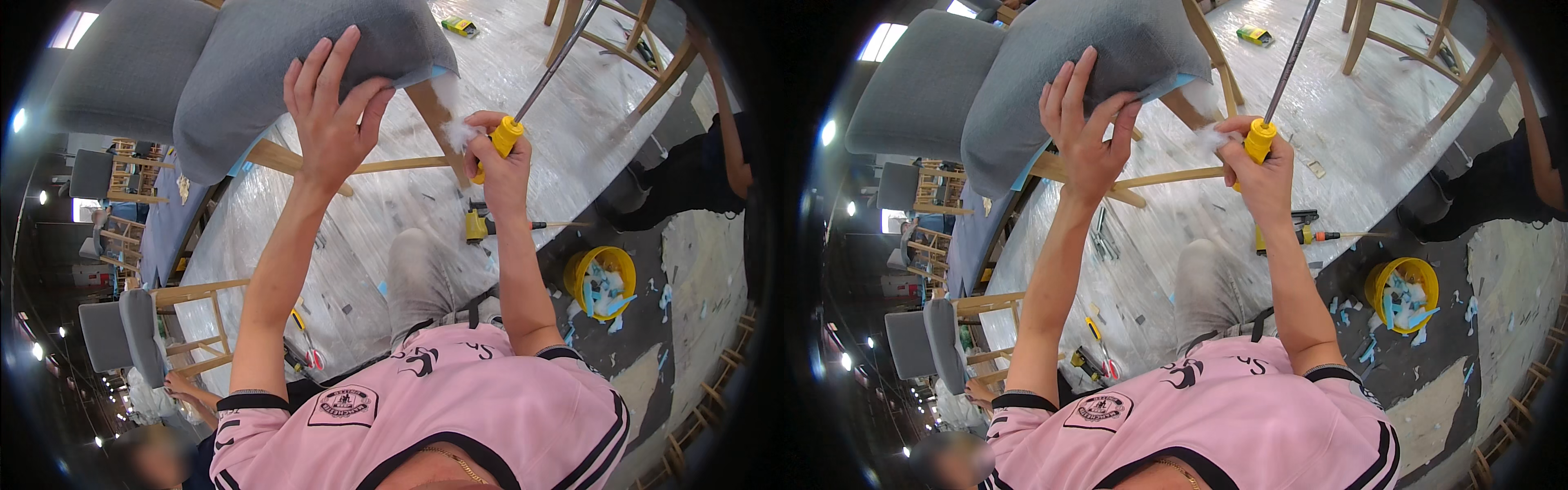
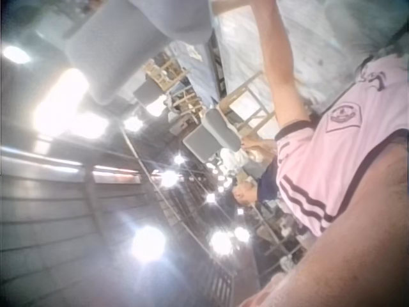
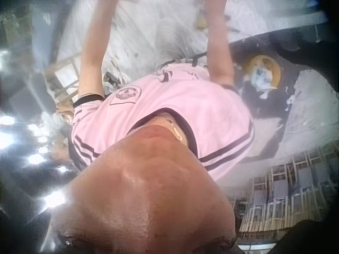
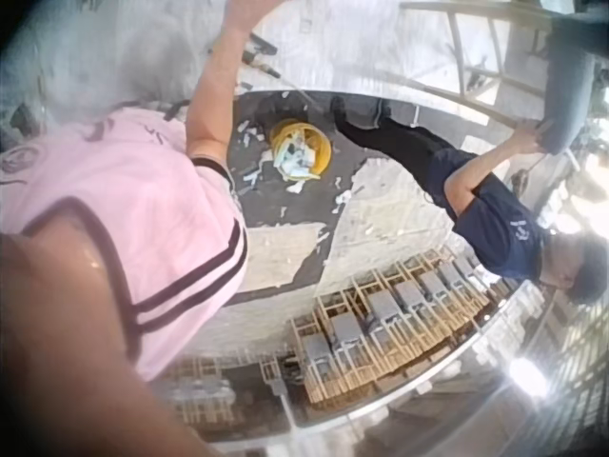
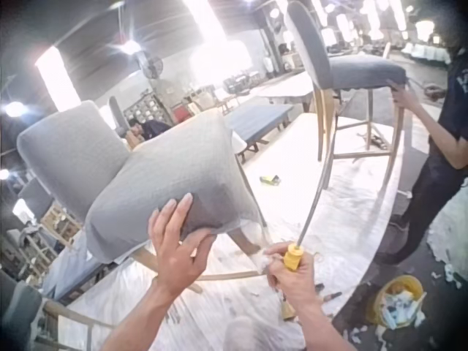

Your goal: The person covers a wooden chair with gray fabric, pulls and smooths the material over the seat and back, staples the fabric to the underside using a staple gun, and trims excess fabric with scissors. The process is repeated on multiple chairs in a workshop setting.

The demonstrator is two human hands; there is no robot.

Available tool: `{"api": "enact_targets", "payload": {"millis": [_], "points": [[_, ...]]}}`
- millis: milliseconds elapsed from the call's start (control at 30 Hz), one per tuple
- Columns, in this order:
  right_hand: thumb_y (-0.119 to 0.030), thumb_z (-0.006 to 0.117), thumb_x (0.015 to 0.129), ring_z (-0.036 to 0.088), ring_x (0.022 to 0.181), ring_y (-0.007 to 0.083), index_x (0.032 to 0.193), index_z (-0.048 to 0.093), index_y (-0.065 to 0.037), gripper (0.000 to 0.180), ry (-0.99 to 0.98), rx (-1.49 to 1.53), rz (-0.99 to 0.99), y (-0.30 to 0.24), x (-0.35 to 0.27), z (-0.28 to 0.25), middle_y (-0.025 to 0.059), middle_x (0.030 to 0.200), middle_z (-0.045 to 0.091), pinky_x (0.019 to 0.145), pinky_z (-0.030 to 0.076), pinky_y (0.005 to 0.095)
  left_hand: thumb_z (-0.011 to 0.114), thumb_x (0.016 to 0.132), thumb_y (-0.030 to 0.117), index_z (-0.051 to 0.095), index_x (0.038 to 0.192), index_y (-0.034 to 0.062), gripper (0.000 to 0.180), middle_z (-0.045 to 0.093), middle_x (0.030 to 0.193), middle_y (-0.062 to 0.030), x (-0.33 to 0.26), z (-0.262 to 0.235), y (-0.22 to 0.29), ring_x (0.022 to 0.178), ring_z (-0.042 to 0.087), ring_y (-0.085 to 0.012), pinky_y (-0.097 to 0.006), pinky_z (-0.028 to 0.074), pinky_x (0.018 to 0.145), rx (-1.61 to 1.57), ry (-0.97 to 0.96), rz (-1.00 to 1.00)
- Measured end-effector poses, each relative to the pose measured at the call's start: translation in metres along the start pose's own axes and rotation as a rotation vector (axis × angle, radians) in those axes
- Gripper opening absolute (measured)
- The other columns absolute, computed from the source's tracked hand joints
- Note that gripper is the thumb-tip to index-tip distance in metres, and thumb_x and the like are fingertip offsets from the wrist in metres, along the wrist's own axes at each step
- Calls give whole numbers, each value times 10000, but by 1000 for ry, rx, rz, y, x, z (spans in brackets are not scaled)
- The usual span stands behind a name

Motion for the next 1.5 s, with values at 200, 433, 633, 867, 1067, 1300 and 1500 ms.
{"api": "enact_targets", "payload": {"millis": [200, 433, 633, 867, 1067, 1300, 1500], "points": [[-70, 748, 859, 555, 560, 53, 1012, 726, -21, 163, 154, -163, -1, -16, -2, 44, -15, 705, 627, 514, 434, 212, 725, 947, 252, 766, 898, 67, 195, 371, 1640, -99, 20, -10, 17, 1528, 218, -372, -517, 216, 1206, -203, 15, -304], [-116, 786, 822, 615, 631, 98, 1126, 668, -19, 340, 229, -285, -244, -3, 34, 81, 28, 737, 669, 593, 497, 267, 729, 936, 247, 779, 878, 66, 196, 363, 1644, -123, 24, -21, 18, 1542, 191, -391, -527, 219, 1211, -318, -40, -394], [-210, 823, 826, 656, 737, 151, 1242, 556, -44, 522, 283, -512, -356, 0, 36, 70, 94, 863, 703, 678, 534, 317, 740, 929, 256, 791, 875, 90, 181, 373, 1636, -150, 19, -16, 21, 1528, 219, -424, -531, 205, 1216, -177, 4, -254], [-289, 613, 1036, 496, 602, 125, 1124, 617, -20, 283, -70, -617, -143, 34, -37, -50, 39, 677, 548, 573, 412, 305, 718, 943, 262, 775, 881, 85, 196, 377, 1631, -149, 15, -13, 23, 1532, 199, -428, -545, 182, 1214, -169, 7, -301], [-358, 601, 1030, 527, 561, 172, 943, 644, -16, 356, -99, -799, -124, 33, -41, -85, 83, 634, 550, 551, 411, 335, 692, 949, 224, 742, 862, 71, 184, 358, 1639, -139, 19, -14, 26, 1536, 182, -423, -553, 167, 1215, -191, -7, -342], [-338, 656, 987, 562, 544, 255, 917, 658, -22, 324, -94, -871, -160, 46, -38, -92, 122, 636, 574, 544, 428, 371, 682, 958, 199, 719, 851, 75, 169, 337, 1651, -128, 20, -11, 26, 1544, 164, -413, -562, 143, 1218, -193, -11, -358], [-315, 720, 951, 547, 536, 255, 889, 669, -19, 307, -89, -829, -195, 54, -24, -85, 116, 636, 571, 541, 423, 361, 700, 953, 209, 735, 850, 91, 161, 321, 1660, -126, 21, -10, 27, 1548, 153, -410, -566, 134, 1222, -195, -14, -361]]}}
Point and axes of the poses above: each hand's wrist, its own x-axis towards the middle knuckle, its own z-axis out of the palm, y = z × x, the point moved 1 cm from there along x, towards the middle knuckle
